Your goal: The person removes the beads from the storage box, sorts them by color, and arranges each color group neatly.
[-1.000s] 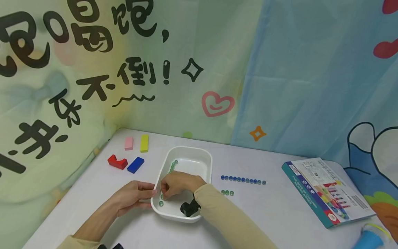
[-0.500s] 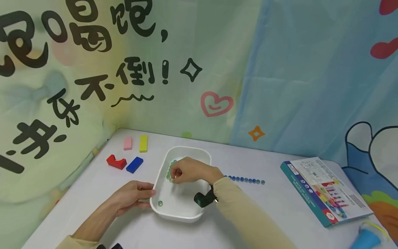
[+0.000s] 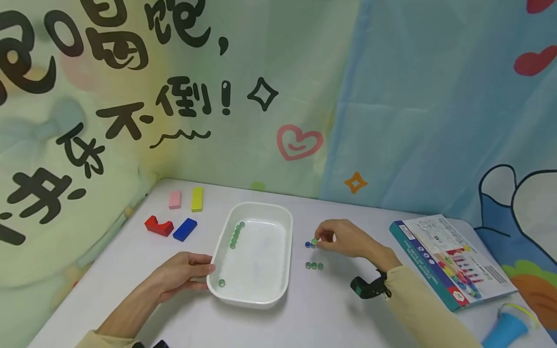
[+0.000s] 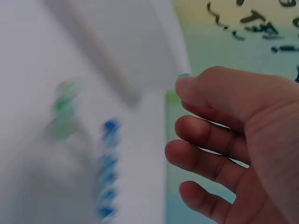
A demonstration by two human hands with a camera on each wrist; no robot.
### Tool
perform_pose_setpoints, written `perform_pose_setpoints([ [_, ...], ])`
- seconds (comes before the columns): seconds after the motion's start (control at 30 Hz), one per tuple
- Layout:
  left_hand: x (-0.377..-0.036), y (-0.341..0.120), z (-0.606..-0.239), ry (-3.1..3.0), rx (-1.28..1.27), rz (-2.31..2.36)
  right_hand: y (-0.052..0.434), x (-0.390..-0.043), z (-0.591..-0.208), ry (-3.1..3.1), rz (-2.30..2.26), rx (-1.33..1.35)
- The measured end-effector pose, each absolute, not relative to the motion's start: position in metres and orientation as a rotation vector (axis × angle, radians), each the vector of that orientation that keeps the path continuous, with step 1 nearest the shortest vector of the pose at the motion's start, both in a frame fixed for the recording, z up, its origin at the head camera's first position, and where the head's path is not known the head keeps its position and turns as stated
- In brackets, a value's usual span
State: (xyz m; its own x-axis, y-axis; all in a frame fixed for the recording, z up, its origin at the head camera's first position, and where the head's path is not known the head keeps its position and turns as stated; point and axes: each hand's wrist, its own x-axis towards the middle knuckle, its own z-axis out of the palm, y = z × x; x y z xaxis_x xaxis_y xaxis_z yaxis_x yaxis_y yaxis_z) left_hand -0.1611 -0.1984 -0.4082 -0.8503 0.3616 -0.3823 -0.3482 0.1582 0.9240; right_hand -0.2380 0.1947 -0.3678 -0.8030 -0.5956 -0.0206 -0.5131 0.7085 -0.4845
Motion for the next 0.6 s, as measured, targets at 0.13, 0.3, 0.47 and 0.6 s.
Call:
perform_pose_setpoints([
  [0.13,-0.161,-0.200,-0.408,1.907,0.017,1.744,0.218,-0.227,-0.393,2.753,-0.743,-0.826],
  [0.3,-0.161,-0.199,-0.407,1.908,0.011,1.743,0.232,-0.219,-0.419,2.746,-0.779,-0.776],
  [0.47,-0.161,-0.199,-0.409,1.914,-0.008,1.736,0.234,-0.215,-0.433,2.767,-0.773,-0.798],
  [0.6,-0.161,-0.199,-0.408,1.907,0.004,1.743,0.232,-0.212,-0.436,2.803,-0.779,-0.775],
])
